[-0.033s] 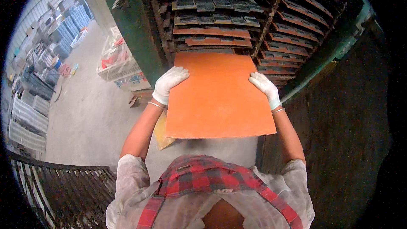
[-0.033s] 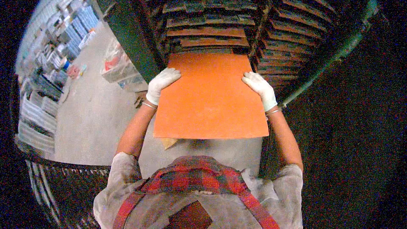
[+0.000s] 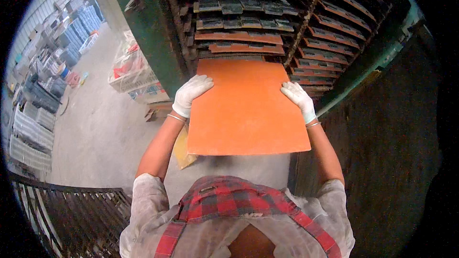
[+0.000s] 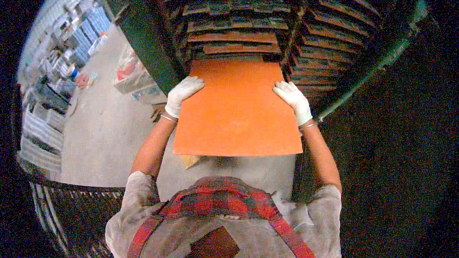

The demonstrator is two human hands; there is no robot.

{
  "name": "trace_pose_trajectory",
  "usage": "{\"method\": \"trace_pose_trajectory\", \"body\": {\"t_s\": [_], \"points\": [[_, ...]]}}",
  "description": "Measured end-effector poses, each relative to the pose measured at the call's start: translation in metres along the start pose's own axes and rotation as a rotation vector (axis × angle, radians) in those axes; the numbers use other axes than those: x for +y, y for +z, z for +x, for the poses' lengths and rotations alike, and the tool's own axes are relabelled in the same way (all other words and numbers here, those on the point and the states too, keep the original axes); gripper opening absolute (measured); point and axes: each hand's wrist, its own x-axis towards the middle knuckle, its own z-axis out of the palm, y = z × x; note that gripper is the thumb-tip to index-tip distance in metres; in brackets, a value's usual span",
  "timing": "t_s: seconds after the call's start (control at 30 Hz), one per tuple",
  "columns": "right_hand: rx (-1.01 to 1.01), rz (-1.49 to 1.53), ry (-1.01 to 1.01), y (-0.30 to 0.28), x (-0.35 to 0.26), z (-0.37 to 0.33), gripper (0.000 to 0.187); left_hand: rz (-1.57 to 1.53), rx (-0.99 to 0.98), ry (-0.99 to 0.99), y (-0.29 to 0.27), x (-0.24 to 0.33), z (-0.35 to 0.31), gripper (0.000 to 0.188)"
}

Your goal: The person repeatedly picks up orange and yellow rectangular tiles from the floor and places them into a green metal rack. The person handles the tiles one at a time, stacking them in the rack.

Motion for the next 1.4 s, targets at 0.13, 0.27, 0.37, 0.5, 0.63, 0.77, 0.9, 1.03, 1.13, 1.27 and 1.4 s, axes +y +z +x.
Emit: {"method": "trace_pose_trajectory", "body": {"t_s": [0.13, 0.27, 0.37, 0.5, 0.63, 0.77, 0.9, 1.03, 1.13, 1.27, 1.4], "points": [[0.021, -0.073, -0.033, 0.008, 0.007, 0.011, 0.037, -0.007, -0.057, -0.039, 0.012, -0.021, 0.005, 0.027], [-0.002, -0.158, -0.089, 0.024, 0.035, 0.025, 0.035, 0.064, -0.03, -0.128, 0.027, -0.038, -0.002, 0.026], [0.028, -0.09, -0.086, 0.034, 0.044, 0.036, 0.035, 0.085, 0.04, -0.155, 0.03, -0.042, -0.005, 0.031], [0.037, -0.015, -0.04, 0.043, 0.048, 0.034, 0.035, -0.019, 0.268, -0.63, 0.046, -0.029, -0.016, 0.034], [0.043, 0.04, 0.028, 0.043, 0.032, 0.035, 0.034, -1.268, 0.816, -1.103, 0.06, 0.038, -0.049, 0.04], [0.043, 0.009, 0.019, 0.05, 0.043, 0.031, 0.035, -1.722, 0.586, -1.056, 0.046, 0.088, -0.055, 0.044], [0.069, -0.001, 0.037, 0.047, 0.039, 0.032, 0.036, -1.957, 0.645, -1.13, 0.03, 0.113, -0.045, 0.055], [0.173, 0.001, 0.53, 0.04, 0.031, 0.015, 0.03, -2.134, 0.78, -1.244, 0.03, 0.11, -0.048, 0.063], [-0.065, 0.157, 0.773, 0.034, 0.004, -0.002, 0.026, -2.152, 0.788, -1.233, 0.03, 0.109, -0.051, 0.061], [-0.345, 0.024, 0.945, 0.026, -0.02, 0.007, 0.036, -2.138, 0.808, -1.247, 0.036, 0.107, -0.053, 0.059], [-0.44, 0.019, 1.042, 0.022, -0.025, 0.018, 0.044, -2.171, 0.809, -1.262, 0.041, 0.104, -0.055, 0.059]]}}
